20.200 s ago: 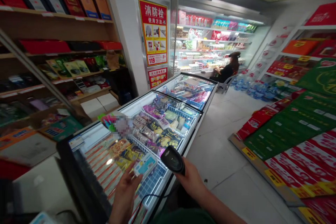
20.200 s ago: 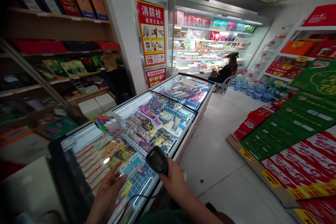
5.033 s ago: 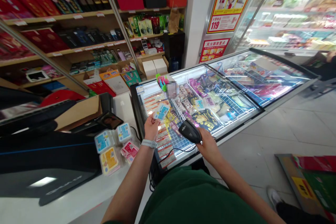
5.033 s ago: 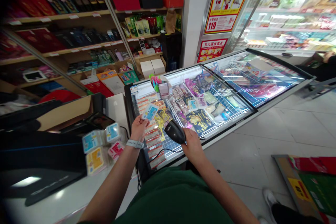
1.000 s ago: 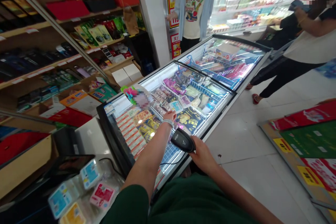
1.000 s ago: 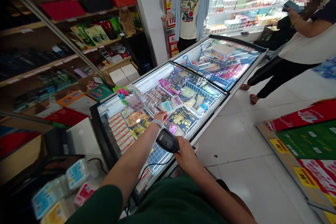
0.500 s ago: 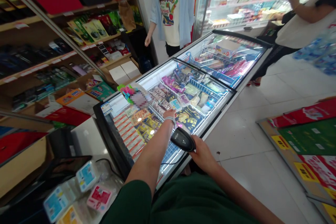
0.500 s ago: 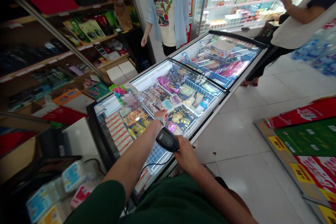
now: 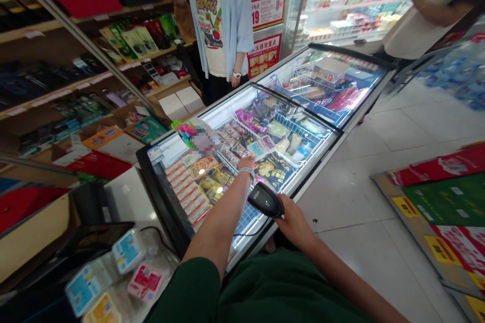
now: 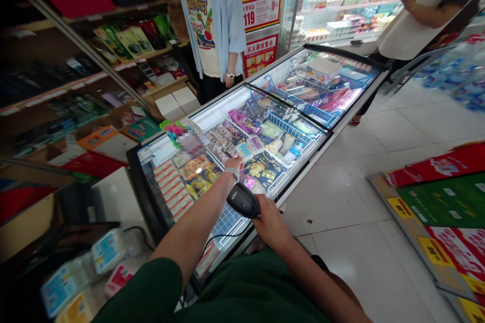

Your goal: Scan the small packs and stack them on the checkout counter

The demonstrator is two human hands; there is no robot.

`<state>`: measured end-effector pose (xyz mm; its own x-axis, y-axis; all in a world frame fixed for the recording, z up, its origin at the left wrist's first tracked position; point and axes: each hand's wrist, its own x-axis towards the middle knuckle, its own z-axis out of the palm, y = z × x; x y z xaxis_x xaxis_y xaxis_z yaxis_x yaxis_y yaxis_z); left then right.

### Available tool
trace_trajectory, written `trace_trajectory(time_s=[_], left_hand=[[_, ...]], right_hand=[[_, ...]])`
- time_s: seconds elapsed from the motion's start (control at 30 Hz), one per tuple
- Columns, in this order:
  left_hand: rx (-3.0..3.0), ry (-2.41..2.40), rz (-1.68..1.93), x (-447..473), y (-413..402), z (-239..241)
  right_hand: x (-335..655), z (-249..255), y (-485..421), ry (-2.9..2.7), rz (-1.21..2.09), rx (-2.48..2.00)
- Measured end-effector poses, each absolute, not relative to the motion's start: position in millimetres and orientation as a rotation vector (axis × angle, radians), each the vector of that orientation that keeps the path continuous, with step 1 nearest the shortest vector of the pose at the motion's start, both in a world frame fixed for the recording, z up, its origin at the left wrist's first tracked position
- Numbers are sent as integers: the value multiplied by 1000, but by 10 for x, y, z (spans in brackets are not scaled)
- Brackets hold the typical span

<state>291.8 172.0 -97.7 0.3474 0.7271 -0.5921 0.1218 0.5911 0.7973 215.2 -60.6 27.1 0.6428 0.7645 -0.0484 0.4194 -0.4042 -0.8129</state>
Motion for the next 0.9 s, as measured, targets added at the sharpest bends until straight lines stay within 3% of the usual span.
trace_trajectory(time_s=[0.9], left_hand=[[879, 1193, 330, 1892, 1718, -924]], right_hand=[[2050, 272, -586, -963, 422, -2016]])
